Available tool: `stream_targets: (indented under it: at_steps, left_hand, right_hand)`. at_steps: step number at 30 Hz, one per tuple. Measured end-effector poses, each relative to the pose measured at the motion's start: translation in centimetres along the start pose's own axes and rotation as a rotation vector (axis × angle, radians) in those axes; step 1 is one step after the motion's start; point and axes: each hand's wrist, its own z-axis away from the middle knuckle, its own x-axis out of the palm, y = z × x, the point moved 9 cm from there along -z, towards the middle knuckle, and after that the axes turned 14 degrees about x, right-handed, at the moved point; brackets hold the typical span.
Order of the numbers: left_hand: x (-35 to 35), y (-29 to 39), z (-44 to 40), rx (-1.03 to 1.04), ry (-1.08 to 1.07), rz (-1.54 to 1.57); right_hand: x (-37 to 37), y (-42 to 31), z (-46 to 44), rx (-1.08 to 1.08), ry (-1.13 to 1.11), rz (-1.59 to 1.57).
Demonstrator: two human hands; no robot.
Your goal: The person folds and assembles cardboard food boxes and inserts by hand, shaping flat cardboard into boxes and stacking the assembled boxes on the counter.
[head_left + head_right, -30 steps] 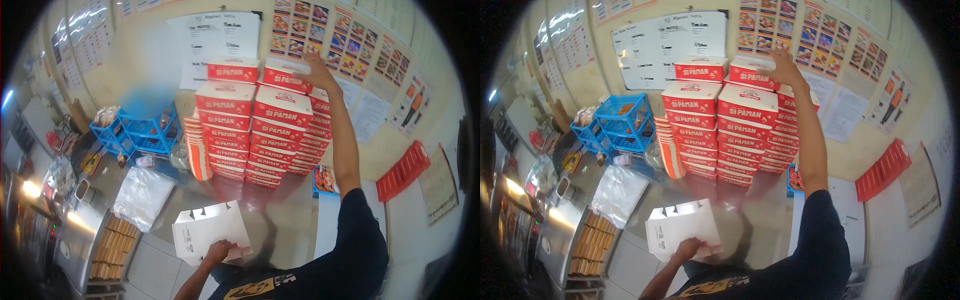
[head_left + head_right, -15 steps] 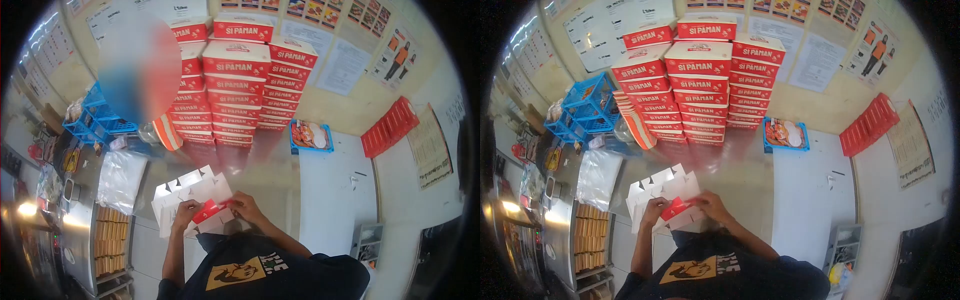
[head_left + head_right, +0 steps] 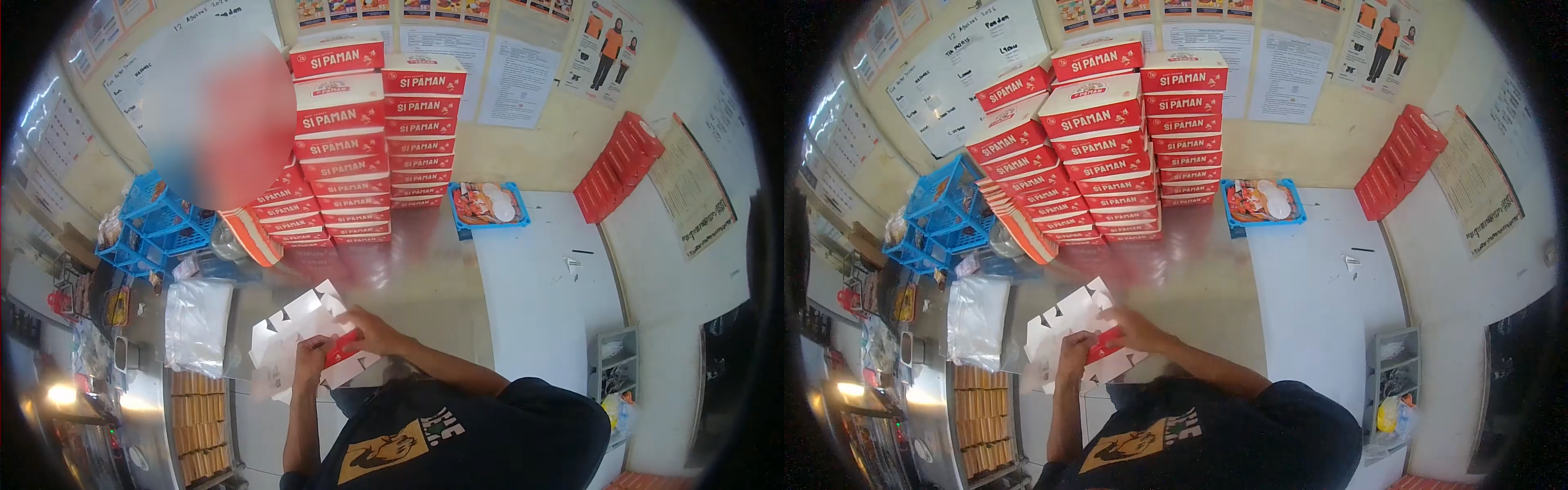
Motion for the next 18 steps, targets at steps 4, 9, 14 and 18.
stream_targets:
  at_steps: [4, 9, 14, 18]
  left_hand:
    - [0.0, 0.7, 0.2, 0.138, -0.135, -0.288]
    - [-1.8, 8.6, 2.9, 0.214, -0.44, -1.585]
    - [-5.0, 7.9, 1.5, 0.38, -0.381, -1.315]
    - [-2.9, 14.1, 2.0, 0.559, -0.208, -1.049]
  right_hand:
    - [4.1, 3.9, 1.3, 0.216, -0.515, 0.32]
    - [0.7, 1.3, -0.2, 0.07, -0.32, 0.367]
    - [-1.8, -1.5, -1.6, 0.081, -0.264, 0.594]
    - [-2.6, -5.1, -2.3, 0.091, -0.304, 0.735]
